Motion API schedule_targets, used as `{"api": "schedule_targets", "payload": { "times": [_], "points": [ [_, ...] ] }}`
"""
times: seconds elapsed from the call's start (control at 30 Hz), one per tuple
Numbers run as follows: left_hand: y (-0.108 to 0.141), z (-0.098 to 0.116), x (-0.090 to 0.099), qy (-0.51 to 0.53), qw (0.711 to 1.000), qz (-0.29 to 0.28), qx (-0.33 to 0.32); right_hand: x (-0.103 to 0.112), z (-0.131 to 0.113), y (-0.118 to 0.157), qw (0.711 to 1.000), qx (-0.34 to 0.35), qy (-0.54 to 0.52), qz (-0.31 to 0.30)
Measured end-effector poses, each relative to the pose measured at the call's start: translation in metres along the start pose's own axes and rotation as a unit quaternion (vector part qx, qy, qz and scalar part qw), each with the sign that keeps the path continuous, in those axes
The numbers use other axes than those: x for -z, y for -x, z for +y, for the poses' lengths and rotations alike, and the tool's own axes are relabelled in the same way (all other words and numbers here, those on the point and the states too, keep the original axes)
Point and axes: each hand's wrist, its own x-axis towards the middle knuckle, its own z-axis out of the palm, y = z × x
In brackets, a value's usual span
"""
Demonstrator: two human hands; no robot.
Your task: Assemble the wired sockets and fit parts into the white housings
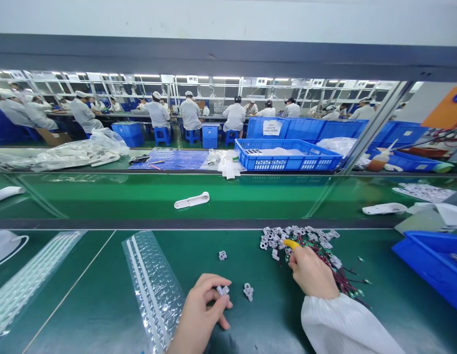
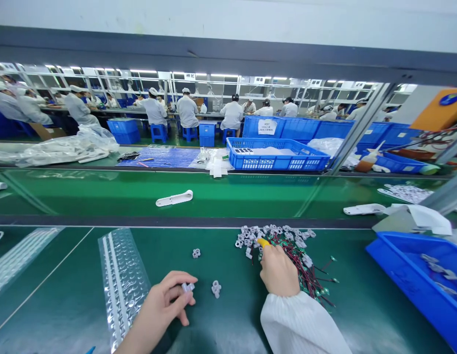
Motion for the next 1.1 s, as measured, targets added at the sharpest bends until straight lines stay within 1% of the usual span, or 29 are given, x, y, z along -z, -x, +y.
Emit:
{"api": "schedule_targets", "payload": {
  "times": [0.1, 0.2, 0.33, 0.43, 0.57, 0.7, 0.83, 0.93, 1.03, 1.1],
  "points": [
    [0.003, 0.001, 0.0, 0.009, 1.0, -0.009, 0.013, -0.004, 0.006, -0.001, 1.0, 0.014, -0.007, 0.012],
    [0.005, 0.003, -0.001, 0.01, 1.0, -0.011, 0.008, -0.008, 0.013, -0.002, 0.999, 0.026, -0.022, 0.025],
    [0.006, 0.005, -0.002, 0.011, 1.0, -0.011, 0.009, -0.01, 0.023, -0.004, 0.999, 0.015, -0.034, 0.039],
    [0.007, 0.008, -0.002, 0.006, 1.0, -0.008, 0.016, -0.009, 0.027, -0.004, 0.999, 0.006, -0.031, 0.042],
    [0.008, 0.011, 0.0, -0.032, 0.999, 0.007, 0.002, -0.012, 0.023, -0.003, 0.999, 0.014, -0.021, 0.039],
    [0.007, 0.007, 0.0, -0.014, 1.0, 0.007, -0.01, -0.015, 0.02, -0.003, 0.999, 0.03, -0.022, 0.039],
    [0.007, 0.005, -0.001, -0.002, 1.0, 0.005, 0.009, -0.015, 0.019, -0.002, 0.997, 0.04, -0.035, 0.049],
    [0.008, 0.007, 0.0, -0.017, 1.0, 0.008, 0.023, -0.016, 0.015, -0.002, 0.996, 0.051, -0.049, 0.055],
    [0.008, 0.01, 0.002, -0.037, 0.999, 0.022, -0.006, -0.018, 0.012, -0.003, 0.994, 0.061, -0.064, 0.062],
    [0.008, 0.012, 0.001, -0.032, 0.999, 0.032, -0.021, -0.018, 0.012, -0.003, 0.993, 0.062, -0.077, 0.068]
  ]
}}
